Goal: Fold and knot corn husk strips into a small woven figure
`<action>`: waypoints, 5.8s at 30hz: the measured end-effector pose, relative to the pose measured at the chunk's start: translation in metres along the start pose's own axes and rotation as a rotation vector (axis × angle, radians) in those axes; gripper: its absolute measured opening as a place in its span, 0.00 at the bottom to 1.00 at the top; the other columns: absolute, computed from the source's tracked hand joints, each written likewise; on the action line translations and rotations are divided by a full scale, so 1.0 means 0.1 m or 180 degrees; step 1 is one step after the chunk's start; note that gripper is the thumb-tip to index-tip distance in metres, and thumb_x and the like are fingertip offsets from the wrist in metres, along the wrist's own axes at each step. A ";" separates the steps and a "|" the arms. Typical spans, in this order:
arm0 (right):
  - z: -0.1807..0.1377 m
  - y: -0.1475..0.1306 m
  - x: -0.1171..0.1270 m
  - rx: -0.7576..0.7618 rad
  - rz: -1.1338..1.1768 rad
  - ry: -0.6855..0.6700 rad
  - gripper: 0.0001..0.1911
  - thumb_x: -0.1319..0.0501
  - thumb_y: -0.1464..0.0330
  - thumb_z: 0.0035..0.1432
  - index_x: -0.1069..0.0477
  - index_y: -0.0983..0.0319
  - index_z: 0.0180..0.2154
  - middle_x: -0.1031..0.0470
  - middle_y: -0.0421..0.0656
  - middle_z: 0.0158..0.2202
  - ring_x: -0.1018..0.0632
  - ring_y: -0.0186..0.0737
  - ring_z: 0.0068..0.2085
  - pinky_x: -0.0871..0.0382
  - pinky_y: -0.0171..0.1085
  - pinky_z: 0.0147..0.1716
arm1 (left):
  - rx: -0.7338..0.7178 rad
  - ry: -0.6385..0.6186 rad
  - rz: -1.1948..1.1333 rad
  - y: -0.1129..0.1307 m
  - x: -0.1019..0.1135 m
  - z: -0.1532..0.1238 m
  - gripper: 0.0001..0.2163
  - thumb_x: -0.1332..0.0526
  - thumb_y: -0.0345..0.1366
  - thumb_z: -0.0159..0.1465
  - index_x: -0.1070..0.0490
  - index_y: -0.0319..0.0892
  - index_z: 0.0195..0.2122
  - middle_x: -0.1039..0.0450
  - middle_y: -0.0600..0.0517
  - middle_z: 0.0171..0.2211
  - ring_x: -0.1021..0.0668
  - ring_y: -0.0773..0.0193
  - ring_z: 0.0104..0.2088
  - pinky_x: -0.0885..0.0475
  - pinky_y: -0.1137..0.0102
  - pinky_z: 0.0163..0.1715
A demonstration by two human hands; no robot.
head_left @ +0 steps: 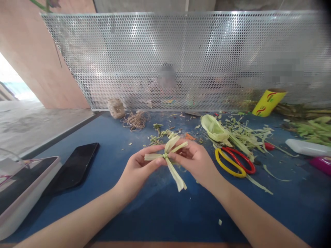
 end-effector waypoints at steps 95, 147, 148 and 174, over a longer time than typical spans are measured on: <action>-0.08 -0.37 0.01 0.1293 -0.1613 0.0171 0.01 0.41 0.70 0.53 0.32 0.60 0.31 0.29 0.41 0.34 0.28 0.36 0.38 0.35 0.36 0.41 | 0.0624 -0.0179 -0.0744 -0.09 -0.09 -0.07 0.04 0.42 0.32 0.58 0.29 0.40 0.32 0.24 0.51 0.29 0.23 0.65 0.33 0.30 0.71 0.39; -0.08 0.41 -0.15 -0.1276 0.1331 0.0060 0.11 0.36 0.67 0.46 0.39 0.62 0.24 0.36 0.33 0.16 0.31 0.29 0.19 0.28 0.36 0.24 | 0.0034 0.0300 0.0599 0.08 0.06 -0.01 0.06 0.33 0.29 0.48 0.25 0.38 0.29 0.22 0.52 0.25 0.21 0.62 0.30 0.26 0.72 0.33; -0.08 0.43 -0.18 -0.1350 0.1370 -0.0006 0.11 0.36 0.66 0.46 0.39 0.62 0.24 0.38 0.33 0.15 0.33 0.28 0.18 0.29 0.35 0.21 | 0.0012 0.0300 0.0673 0.09 0.06 -0.01 0.06 0.33 0.28 0.48 0.24 0.38 0.29 0.21 0.52 0.25 0.21 0.62 0.30 0.26 0.73 0.33; -0.37 -0.42 -0.40 0.2777 -0.3741 -0.0798 0.09 0.49 0.73 0.61 0.31 0.61 0.38 0.28 0.41 0.36 0.34 0.37 0.41 0.45 0.40 0.45 | 0.1289 0.0302 -0.0551 -0.31 0.10 -0.01 0.02 0.38 0.22 0.53 0.26 0.32 0.27 0.23 0.48 0.21 0.22 0.68 0.22 0.25 0.77 0.28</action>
Point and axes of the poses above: each hand's wrist, its own z-axis towards the middle knuckle, its own x-axis out of the back of the hand, y = z × x, the point moved 9 cm from there along z, towards the middle knuckle
